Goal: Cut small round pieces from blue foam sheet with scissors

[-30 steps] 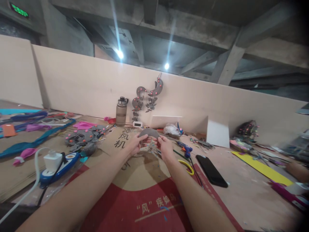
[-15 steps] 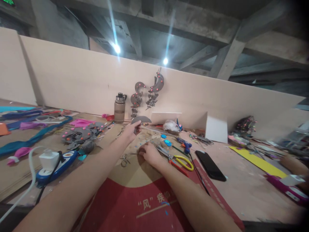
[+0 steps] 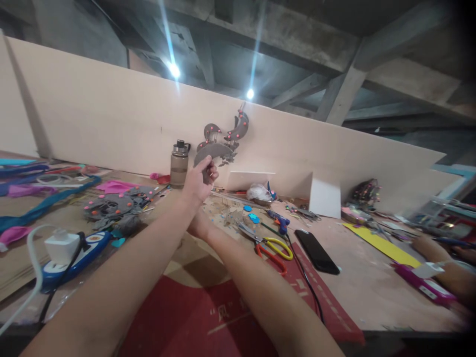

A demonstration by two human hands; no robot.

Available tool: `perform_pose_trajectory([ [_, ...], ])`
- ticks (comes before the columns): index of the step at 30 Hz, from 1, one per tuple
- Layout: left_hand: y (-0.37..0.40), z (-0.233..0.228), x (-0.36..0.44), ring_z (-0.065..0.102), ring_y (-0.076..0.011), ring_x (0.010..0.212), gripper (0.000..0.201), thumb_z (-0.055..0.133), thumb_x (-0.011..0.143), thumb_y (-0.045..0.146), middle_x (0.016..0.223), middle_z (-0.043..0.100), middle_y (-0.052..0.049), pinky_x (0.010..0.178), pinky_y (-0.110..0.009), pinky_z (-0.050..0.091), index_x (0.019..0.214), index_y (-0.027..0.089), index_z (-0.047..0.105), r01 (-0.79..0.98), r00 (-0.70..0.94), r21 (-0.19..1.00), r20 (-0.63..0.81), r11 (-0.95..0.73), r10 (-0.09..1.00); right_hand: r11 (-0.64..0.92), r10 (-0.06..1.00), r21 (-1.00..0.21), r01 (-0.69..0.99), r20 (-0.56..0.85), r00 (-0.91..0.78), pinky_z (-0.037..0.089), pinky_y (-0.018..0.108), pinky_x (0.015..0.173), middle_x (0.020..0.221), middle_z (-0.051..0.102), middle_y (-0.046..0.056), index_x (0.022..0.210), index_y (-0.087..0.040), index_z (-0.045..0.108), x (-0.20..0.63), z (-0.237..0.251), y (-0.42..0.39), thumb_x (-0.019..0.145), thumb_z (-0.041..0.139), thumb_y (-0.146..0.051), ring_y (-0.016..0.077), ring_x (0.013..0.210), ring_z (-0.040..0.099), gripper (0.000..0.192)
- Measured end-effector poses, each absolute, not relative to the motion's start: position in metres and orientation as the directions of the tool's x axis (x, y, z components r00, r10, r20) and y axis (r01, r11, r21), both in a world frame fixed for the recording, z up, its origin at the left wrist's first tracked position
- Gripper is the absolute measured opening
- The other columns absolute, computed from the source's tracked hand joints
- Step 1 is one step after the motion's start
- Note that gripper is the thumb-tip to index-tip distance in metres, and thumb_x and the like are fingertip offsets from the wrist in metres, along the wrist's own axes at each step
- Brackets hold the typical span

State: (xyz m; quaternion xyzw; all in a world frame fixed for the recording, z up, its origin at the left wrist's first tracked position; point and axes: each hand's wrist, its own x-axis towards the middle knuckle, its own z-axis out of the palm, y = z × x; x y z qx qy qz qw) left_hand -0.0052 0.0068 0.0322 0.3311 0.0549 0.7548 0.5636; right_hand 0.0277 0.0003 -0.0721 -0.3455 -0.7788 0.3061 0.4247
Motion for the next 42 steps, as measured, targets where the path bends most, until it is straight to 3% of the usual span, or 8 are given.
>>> perform_pose_trajectory([
  [3,0.012,0.017,-0.008,0.051,-0.0052,0.051,0.025,0.08,0.065,0.018,0.063,0.06,0.003,0.045,-0.017,0.035,0.077,0.013,0.058,-0.75,-0.155,0.552,0.389,-0.364,0.908,0.53,0.832,-0.768,0.359,0.389,-0.397,0.054,0.035,0.077,0.088,0.071,0.005,0.091,-0.015,0.07,0.054,-0.08,-0.004,0.084,0.066,-0.017,0.0187,0.079,0.065,0.008],
  [6,0.022,-0.017,-0.011,0.053,-0.0051,0.053,0.029,0.081,0.061,0.02,0.066,0.06,0.003,0.045,-0.016,0.035,0.078,0.014,0.058,-0.67,-0.209,0.668,0.248,-0.323,0.946,0.498,0.862,-0.767,0.404,0.391,-0.322,0.052,0.031,0.073,0.075,0.07,0.002,0.082,-0.018,0.07,0.101,-0.085,-0.002,0.078,0.062,-0.009,0.0175,0.071,0.065,0.012],
  [8,0.027,-0.043,-0.013,0.054,-0.0054,0.054,0.032,0.082,0.058,0.02,0.066,0.061,0.004,0.045,-0.016,0.036,0.08,0.015,0.059,-0.599,-0.211,0.76,0.151,-0.25,0.966,0.481,0.877,-0.767,0.425,0.429,-0.218,0.051,0.031,0.075,0.079,0.07,0.002,0.085,-0.019,0.068,0.132,-0.087,0.0,0.079,0.057,-0.012,0.017,0.073,0.064,0.014],
  [12,0.031,-0.085,-0.011,0.049,-0.0062,0.045,0.033,0.084,0.053,0.017,0.056,0.056,0.005,0.041,-0.018,0.031,0.074,0.014,0.058,-0.534,-0.195,0.831,0.061,-0.158,0.979,0.453,0.861,-0.774,0.443,0.508,0.008,0.05,0.032,0.074,0.087,0.069,0.006,0.095,-0.016,0.064,0.173,-0.084,0.001,0.083,0.051,-0.026,0.0187,0.077,0.063,0.02],
  [24,0.033,-0.109,-0.003,0.052,-0.0072,0.046,0.022,0.074,0.068,0.02,0.065,0.064,0.0,0.041,-0.017,0.034,0.084,0.015,0.06,-0.352,-0.138,0.93,0.056,-0.102,0.989,0.413,0.741,-0.771,0.485,0.594,0.313,0.047,0.034,0.077,0.089,0.07,0.01,0.094,-0.014,0.065,0.244,-0.053,0.016,0.081,0.049,-0.032,0.022,0.08,0.063,0.027],
  [30,0.035,-0.112,-0.004,0.052,-0.0094,0.042,0.023,0.073,0.066,0.022,0.06,0.063,0.001,0.039,-0.019,0.033,0.084,0.016,0.059,-0.322,-0.077,0.942,0.07,-0.091,0.995,0.369,0.789,-0.734,0.57,0.572,0.226,0.047,0.033,0.078,0.084,0.071,0.009,0.088,-0.016,0.066,0.237,-0.079,0.023,0.082,0.05,-0.029,0.0221,0.079,0.063,0.021],
  [36,0.026,-0.109,-0.003,0.048,-0.0085,0.041,0.034,0.078,0.062,0.029,0.062,0.066,-0.001,0.039,-0.018,0.028,0.086,0.017,0.058,-0.301,0.001,0.948,0.106,-0.1,0.994,0.407,0.84,-0.644,0.648,0.542,0.01,0.048,0.033,0.08,0.092,0.071,0.008,0.096,-0.017,0.066,0.2,-0.104,0.018,0.087,0.053,-0.029,0.0206,0.083,0.063,0.021],
  [42,0.027,-0.109,-0.003,0.054,-0.0098,0.049,0.039,0.081,0.059,0.03,0.061,0.065,0.0,0.045,-0.018,0.035,0.088,0.015,0.061,-0.28,0.017,0.954,0.12,-0.11,0.993,0.44,0.832,-0.554,0.706,0.547,-0.089,0.046,0.039,0.088,0.101,0.066,0.012,0.107,-0.016,0.064,0.183,-0.109,0.005,0.087,0.057,-0.025,0.0247,0.093,0.06,0.024],
])
